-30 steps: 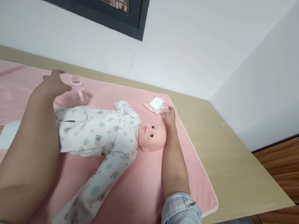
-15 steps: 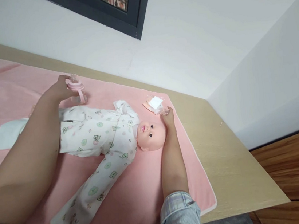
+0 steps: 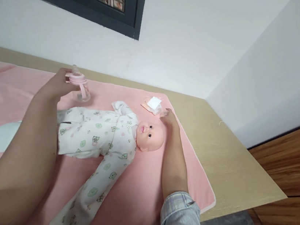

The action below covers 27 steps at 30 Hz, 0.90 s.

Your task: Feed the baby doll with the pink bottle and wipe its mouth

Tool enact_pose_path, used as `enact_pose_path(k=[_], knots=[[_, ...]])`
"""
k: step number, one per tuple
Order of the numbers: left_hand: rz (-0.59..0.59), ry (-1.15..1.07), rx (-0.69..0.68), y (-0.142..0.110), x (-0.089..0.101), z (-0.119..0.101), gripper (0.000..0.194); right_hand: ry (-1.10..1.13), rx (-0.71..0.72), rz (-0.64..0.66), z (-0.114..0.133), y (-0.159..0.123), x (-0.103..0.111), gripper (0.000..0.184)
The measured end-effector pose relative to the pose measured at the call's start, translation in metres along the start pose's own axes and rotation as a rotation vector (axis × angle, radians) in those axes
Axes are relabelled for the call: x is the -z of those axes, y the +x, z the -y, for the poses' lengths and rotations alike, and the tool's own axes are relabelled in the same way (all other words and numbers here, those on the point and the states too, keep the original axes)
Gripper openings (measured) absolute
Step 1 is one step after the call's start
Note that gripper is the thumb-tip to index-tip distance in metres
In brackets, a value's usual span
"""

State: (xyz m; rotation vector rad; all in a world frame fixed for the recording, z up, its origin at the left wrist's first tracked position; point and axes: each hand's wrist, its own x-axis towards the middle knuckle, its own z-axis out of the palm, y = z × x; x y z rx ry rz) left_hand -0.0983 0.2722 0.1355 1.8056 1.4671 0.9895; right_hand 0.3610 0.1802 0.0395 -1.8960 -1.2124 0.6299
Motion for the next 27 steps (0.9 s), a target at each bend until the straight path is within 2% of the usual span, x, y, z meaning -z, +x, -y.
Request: enact_pose_path(k=[3, 6, 8, 10, 13, 17, 21, 27], knots=[[-0.023, -0.068, 0.026, -0.010, -0.009, -0.026, 0.079, -0.039, -0.034, 0.018, 0.020, -0.007, 0.012, 0.083], [0.053, -0.065, -0.138, -0.022, -0.024, -0.050, 0.071, -0.062, 0.023, -0.037, 0.042, -0.012, 0.024, 0.071], [0.105, -0.036, -0.230, -0.028, -0.035, -0.062, 0.068, -0.021, 0.142, -0.054, 0.060, -0.018, 0.031, 0.060], [0.132, 0.004, -0.281, -0.034, -0.047, -0.074, 0.069, 0.065, 0.331, -0.027, 0.083, -0.028, 0.033, 0.055], [0.142, 0.067, -0.393, -0.047, -0.065, -0.089, 0.066, 0.162, 0.625, 0.014, 0.120, -0.052, 0.030, 0.061], [0.148, 0.126, -0.560, -0.070, -0.081, -0.107, 0.054, 0.161, 0.806, 0.029, 0.158, -0.086, 0.012, 0.069], [0.157, 0.203, -0.589, -0.088, -0.086, -0.118, 0.058, 0.126, 0.857, 0.067, 0.171, -0.103, -0.007, 0.073], [0.112, 0.223, -0.624, -0.095, -0.083, -0.121, 0.063, 0.085, 0.853, 0.145, 0.174, -0.110, -0.020, 0.069]])
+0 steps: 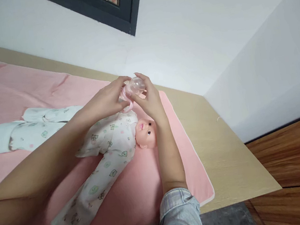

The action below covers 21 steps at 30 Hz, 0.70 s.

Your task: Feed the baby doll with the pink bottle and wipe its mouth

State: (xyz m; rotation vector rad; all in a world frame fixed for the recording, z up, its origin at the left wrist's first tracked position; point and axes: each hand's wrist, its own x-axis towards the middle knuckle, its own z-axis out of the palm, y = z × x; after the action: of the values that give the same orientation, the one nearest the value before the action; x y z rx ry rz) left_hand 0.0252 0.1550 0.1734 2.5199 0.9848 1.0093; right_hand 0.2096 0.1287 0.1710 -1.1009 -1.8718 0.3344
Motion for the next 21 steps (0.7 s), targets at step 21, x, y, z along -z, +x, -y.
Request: enact_pose_path(k=[21], knots=[[0.123, -0.062, -0.168, -0.016, 0.027, -0.023, 0.052, -0.290, -0.022, -0.258, -0.028, 0.000, 0.035, 0.092]])
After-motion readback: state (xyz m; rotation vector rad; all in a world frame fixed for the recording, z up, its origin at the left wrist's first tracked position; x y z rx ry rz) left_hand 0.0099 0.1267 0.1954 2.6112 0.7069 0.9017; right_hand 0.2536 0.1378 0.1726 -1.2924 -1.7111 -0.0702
